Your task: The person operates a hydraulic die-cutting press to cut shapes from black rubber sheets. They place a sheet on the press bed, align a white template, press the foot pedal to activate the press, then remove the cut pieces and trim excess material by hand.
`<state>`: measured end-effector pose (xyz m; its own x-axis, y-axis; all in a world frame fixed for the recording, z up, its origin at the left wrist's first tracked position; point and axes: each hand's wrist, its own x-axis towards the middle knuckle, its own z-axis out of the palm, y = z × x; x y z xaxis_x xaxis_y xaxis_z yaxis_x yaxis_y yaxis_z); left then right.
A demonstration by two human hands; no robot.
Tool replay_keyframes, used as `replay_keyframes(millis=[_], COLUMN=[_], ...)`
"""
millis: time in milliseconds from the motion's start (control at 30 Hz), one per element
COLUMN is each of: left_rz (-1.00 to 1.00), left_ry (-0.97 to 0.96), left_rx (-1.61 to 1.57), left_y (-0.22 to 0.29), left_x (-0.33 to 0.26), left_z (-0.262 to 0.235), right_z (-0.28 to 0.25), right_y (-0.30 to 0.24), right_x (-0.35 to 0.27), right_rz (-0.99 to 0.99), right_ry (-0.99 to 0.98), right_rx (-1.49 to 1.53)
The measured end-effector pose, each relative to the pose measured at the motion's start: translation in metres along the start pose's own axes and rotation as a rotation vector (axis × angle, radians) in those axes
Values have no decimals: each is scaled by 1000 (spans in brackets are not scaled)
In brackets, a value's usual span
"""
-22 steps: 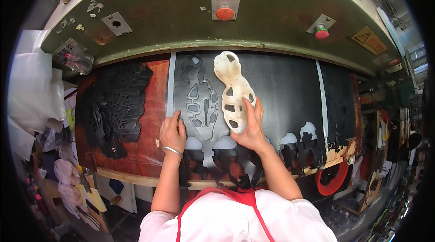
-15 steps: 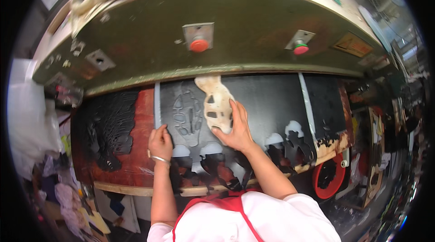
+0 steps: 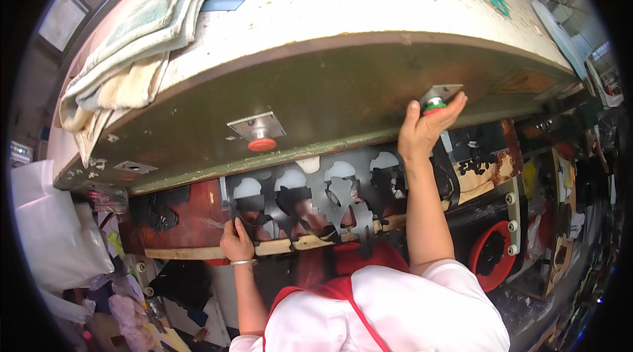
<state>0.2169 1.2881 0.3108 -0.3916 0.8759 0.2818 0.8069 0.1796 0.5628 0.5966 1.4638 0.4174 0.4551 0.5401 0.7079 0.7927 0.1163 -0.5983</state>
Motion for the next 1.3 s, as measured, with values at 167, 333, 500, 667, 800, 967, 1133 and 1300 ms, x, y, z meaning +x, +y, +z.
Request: replay_keyframes(millis=[167, 333, 500, 667, 800, 967, 1133, 1300], left_rz=[-183, -75, -28, -41, -100, -255, 282, 293], left_ry=[-63, 38, 70, 46, -23, -127, -203, -450], left_rx=[105, 5, -13, -30, -88, -99, 83, 312], left_y=[9, 8, -2, -11, -15, -7, 23, 30], left_x=[20, 8, 1, -23, -62, -70, -45, -81], left_z=[-1, -9, -7, -14, -37, -74, -57, -52], right_z=[-10, -81, -125, -155, -178, -111, -81, -113], right_y=[21, 81, 154, 175, 140, 22, -96, -99], right_x=[-12, -33, -82, -102, -94, -89, -196, -225], right_rz=[-58, 191, 505, 560, 544, 294, -51, 66], right_ry=[-104, -288, -392, -437, -391, -488, -1103, -921], right_rx=[-74, -255, -141, 81, -64, 124, 12, 166])
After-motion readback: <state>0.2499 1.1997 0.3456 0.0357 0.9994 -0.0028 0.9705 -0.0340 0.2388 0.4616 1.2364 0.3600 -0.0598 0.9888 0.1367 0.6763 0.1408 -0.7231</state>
